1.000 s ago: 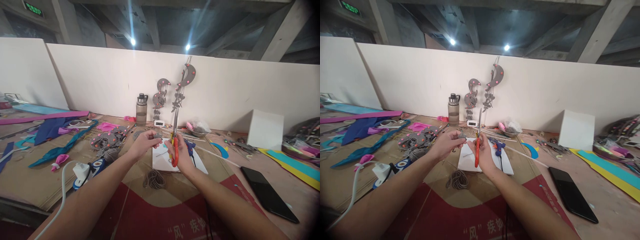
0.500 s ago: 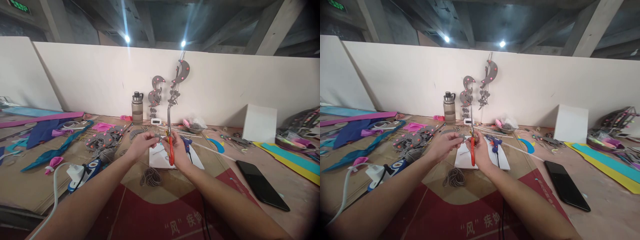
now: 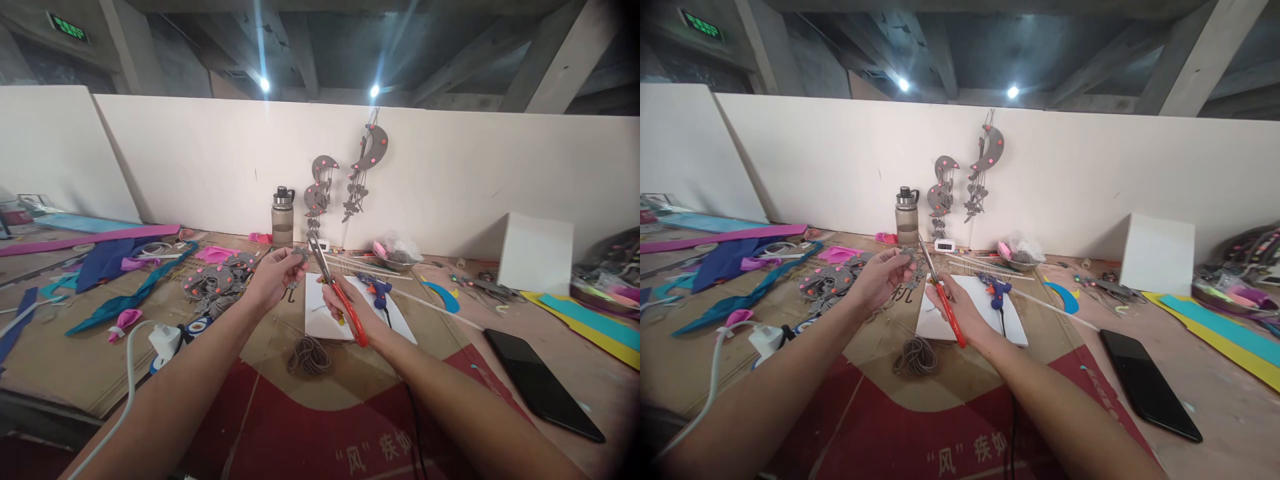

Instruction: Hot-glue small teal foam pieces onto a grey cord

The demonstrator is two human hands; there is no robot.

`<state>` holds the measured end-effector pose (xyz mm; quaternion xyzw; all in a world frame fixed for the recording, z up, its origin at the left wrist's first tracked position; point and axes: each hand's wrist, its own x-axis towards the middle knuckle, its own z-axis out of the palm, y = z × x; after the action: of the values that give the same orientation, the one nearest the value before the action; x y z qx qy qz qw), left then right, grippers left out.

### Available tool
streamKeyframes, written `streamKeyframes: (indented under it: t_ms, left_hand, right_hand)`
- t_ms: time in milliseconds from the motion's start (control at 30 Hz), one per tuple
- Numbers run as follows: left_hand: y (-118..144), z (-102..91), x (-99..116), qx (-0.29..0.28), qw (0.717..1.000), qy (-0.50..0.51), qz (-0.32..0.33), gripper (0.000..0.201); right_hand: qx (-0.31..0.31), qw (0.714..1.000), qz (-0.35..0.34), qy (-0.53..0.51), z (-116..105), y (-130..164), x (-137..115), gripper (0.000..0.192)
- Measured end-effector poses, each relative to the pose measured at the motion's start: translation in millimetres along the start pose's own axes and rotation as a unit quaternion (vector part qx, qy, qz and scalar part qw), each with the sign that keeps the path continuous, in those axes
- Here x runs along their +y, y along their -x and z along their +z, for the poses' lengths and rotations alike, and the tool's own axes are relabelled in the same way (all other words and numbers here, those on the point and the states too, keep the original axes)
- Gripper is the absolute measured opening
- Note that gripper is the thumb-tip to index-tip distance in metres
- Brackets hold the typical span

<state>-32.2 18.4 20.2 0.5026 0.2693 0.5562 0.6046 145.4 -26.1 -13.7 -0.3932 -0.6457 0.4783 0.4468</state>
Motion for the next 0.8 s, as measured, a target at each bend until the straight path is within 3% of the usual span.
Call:
streamKeyframes:
  t_ms: [333,800]
  left_hand:
    - [-0.3,-1.9,-1.7,0.015,0.999,0.012,-0.025,0.021]
    - [0.5,-0.4,-2.7,0.016,1.0,-0.012,-0.009,0.024]
  right_hand:
    - [-0.076,0.995,0.038,-0.045,-0.1,-0.8,8.4,0.031]
    - [-0.074,0.994,0.056,-0.059,4.7,2.9,1.3,0.038]
